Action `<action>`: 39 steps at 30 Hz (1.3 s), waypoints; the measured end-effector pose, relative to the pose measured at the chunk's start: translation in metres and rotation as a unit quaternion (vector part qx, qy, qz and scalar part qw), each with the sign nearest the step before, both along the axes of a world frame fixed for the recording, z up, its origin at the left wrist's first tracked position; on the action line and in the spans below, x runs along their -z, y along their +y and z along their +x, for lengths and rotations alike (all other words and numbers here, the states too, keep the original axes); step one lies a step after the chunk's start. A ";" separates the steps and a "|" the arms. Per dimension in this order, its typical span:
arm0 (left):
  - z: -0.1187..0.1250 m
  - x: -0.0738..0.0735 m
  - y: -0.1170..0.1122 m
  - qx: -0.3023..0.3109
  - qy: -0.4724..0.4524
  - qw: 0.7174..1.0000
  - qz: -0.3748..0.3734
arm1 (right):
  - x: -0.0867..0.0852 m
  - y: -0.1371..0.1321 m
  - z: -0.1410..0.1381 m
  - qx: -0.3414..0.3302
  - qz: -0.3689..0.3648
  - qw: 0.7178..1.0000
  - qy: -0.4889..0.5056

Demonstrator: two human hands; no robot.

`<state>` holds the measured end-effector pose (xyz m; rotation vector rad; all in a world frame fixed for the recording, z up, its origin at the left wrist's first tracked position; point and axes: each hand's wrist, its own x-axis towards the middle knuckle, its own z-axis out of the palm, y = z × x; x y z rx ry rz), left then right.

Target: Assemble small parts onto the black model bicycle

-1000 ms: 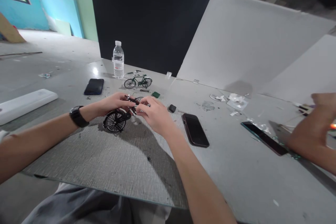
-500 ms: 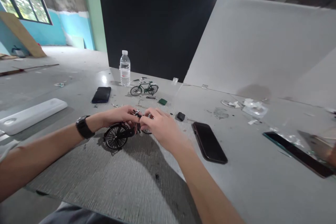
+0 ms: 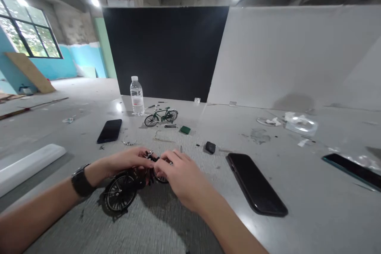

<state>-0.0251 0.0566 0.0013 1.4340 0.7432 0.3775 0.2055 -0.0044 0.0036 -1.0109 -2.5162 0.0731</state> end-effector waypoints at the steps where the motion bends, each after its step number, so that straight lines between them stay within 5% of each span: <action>1: 0.000 0.001 0.000 0.001 -0.002 1.000 -0.011 | 0.001 0.000 -0.001 0.003 -0.007 1.000 0.008; 12: 0.001 -0.003 -0.006 -0.004 -0.021 0.997 -0.081 | 0.000 -0.002 -0.005 -0.008 -0.045 0.995 0.092; 27: 0.000 -0.001 -0.005 0.000 -0.021 0.998 -0.051 | 0.004 -0.004 -0.008 0.005 -0.026 0.994 0.104; 39: 0.000 0.002 -0.002 -0.042 -0.063 0.997 -0.031 | -0.013 0.006 0.007 0.010 0.006 0.994 0.108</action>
